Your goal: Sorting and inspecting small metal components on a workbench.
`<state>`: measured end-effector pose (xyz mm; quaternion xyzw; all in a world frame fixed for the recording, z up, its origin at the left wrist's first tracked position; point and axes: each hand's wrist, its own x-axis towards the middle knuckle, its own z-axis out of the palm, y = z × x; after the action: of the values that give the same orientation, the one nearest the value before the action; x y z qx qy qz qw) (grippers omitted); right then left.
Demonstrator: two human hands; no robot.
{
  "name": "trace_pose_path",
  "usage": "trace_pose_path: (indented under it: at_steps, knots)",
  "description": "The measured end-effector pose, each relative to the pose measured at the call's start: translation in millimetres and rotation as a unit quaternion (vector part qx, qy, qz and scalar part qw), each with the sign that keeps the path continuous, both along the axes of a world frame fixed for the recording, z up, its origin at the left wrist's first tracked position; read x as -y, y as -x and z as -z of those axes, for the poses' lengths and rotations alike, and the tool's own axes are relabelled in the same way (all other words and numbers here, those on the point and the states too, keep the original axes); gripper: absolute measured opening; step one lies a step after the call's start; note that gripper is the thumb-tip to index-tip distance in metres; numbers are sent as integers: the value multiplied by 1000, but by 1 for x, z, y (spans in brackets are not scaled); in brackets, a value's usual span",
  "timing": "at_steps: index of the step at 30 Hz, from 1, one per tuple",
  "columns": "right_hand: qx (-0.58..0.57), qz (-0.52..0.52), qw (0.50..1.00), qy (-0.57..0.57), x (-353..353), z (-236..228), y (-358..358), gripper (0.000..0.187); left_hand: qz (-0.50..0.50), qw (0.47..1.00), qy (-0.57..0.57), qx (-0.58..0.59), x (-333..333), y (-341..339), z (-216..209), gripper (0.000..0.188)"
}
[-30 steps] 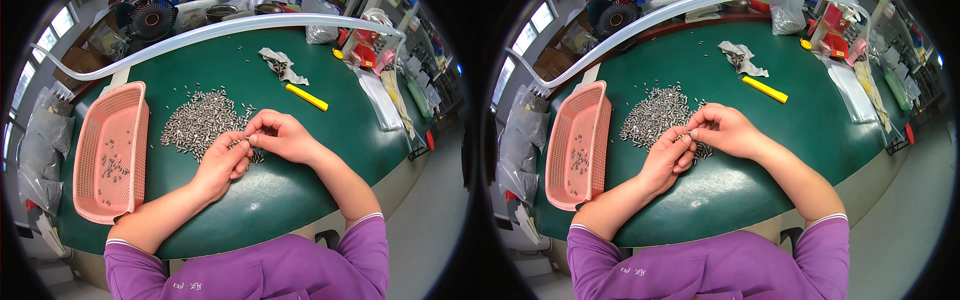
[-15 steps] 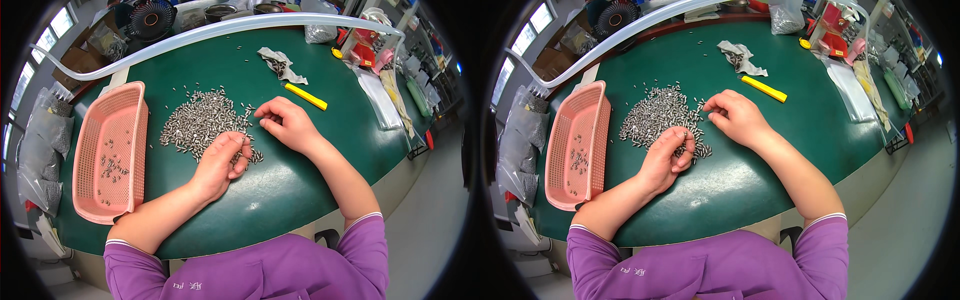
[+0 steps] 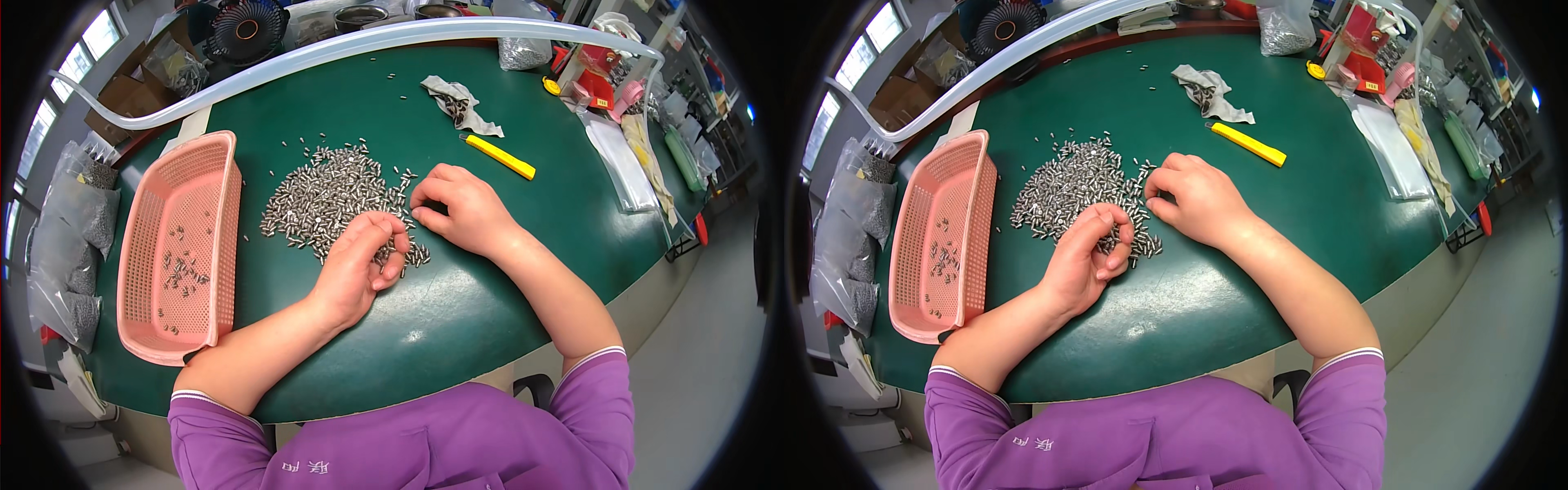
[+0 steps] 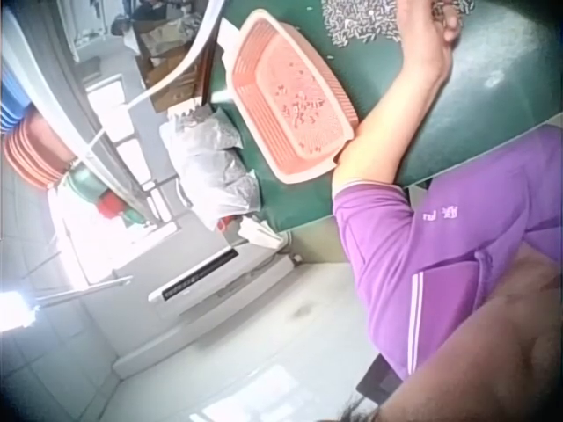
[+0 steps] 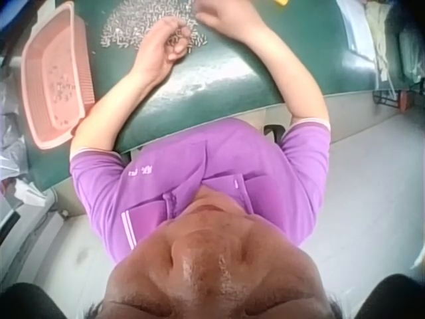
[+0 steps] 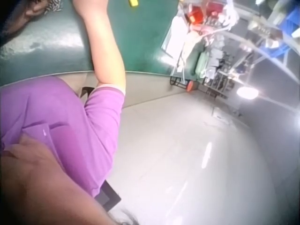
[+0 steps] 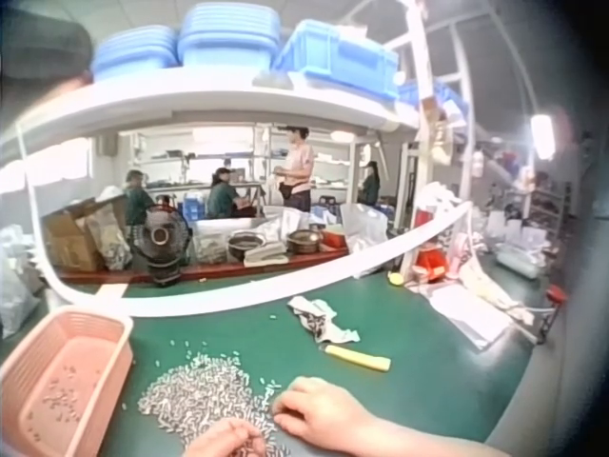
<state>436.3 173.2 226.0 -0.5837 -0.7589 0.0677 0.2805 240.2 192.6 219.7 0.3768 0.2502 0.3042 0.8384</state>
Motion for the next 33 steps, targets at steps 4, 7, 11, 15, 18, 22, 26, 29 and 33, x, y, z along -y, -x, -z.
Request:
trace_pose_path:
  at_steps: [4, 7, 11, 15, 18, 22, 26, 29, 33]
  knots:
    - [-38, -24, 999, -13, -1, 5, 1, 9, 4, 1000, -2, 5, 0, -1, 1, 14]
    - [-31, -52, 998, -26, -1, 4, -1, 8, 3, 1000, -1, 3, 1, -1, 0, 14]
    - [20, -54, 998, -9, 2, -6, 0, 8, 1, 1000, 1, -1, 0, -1, 0, 14]
    - [34, -60, 998, -3, 3, -6, -3, 8, 6, 1000, -1, 7, 0, -1, 2, 13]
    - [-25, -55, 998, -2, 2, -7, 0, 10, 13, 1000, -2, 8, 0, -1, 3, 11]
    - [-106, -127, 986, -33, 6, -19, 7, 13, 26, 1000, -9, -11, -1, -1, 1, 11]
    - [-126, -147, 980, -34, 8, -19, 8, 15, 37, 999, -20, -18, 0, -2, 1, 13]
    - [-111, -116, 987, -29, 5, -16, 3, 16, 29, 999, -13, -16, 0, -2, 1, 9]
    - [-34, -85, 996, -3, 6, -9, -7, 17, 25, 1000, -3, -6, 0, -2, 0, 12]
